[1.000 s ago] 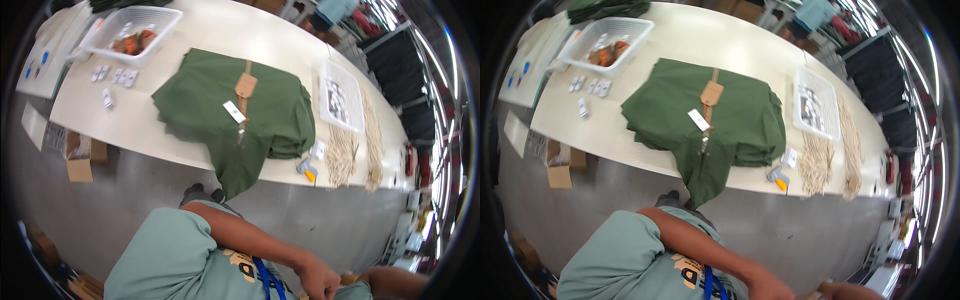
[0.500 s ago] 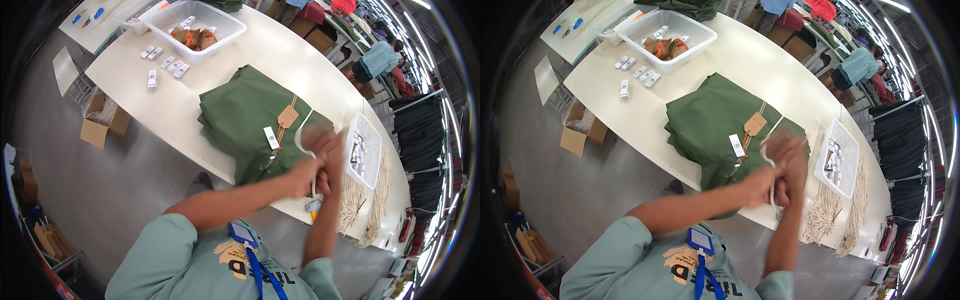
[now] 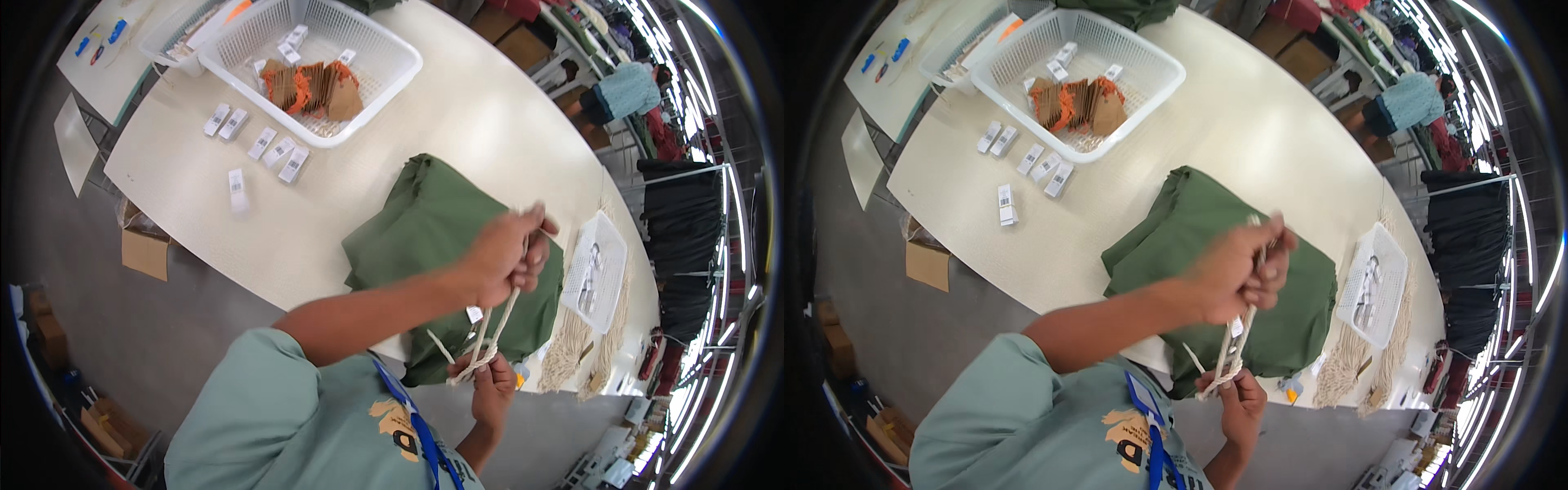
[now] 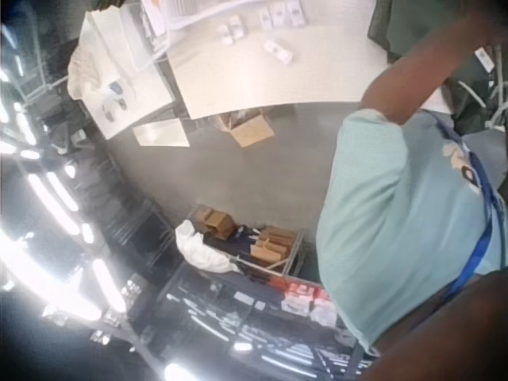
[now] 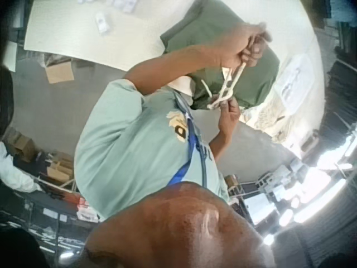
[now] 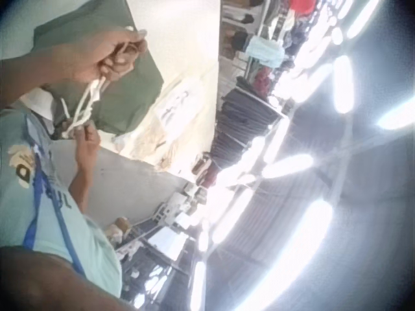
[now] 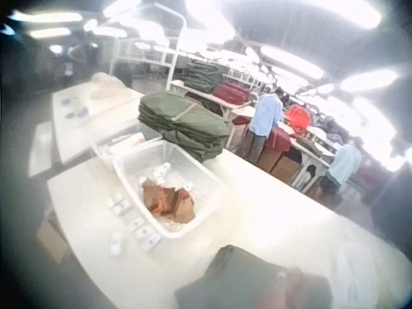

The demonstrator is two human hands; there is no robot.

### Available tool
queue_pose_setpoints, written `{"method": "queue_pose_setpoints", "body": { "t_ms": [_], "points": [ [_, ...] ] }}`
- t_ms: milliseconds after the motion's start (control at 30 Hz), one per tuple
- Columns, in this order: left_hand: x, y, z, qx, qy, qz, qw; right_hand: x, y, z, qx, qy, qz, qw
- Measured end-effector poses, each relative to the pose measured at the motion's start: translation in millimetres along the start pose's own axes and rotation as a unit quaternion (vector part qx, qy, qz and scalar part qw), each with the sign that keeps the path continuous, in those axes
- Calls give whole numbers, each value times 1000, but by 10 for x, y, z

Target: The person attaches a barcode label to a folded green garment using a glue gun, then threads a white rope through a metal eyelet on the garment and ties it off. The person handles the garment, label, glue gun, rope, and eyelet throughout the process.

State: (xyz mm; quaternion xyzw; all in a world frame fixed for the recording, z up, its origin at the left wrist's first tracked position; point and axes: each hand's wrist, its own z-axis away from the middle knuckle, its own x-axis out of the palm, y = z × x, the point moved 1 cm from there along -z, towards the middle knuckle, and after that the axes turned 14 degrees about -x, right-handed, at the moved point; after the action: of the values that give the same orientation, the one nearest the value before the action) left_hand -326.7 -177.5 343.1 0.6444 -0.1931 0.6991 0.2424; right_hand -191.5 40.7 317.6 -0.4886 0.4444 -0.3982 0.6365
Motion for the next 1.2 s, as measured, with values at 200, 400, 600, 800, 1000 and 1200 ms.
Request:
{"method": "queue_pose_setpoints", "body": {
  "t_ms": [200,400,600,800,1000,1200],
  "points": [
    [-800,1090,1258,94,99,-111,984,421,-822,-483,-68,4,147,987],
    [-1262,1139,2057,-167,392,-723,544,1226,-1355,-1284,-119,-256,266,922],
    [-1102,1113,1934,50,226,-460,857,2264,-1139,-2218,-114,-461,277,835],
    [-1618,1325,2065,30,288,-188,939,3187,-469,-3592,-310,-413,397,759],
    [-1885,1273,2288,53,338,-205,917,4052,443,-4244,-306,-527,597,522],
    [-1917,1245,2247,60,322,-189,926,4222,728,-4348,-405,-545,610,409]
  ]
}}
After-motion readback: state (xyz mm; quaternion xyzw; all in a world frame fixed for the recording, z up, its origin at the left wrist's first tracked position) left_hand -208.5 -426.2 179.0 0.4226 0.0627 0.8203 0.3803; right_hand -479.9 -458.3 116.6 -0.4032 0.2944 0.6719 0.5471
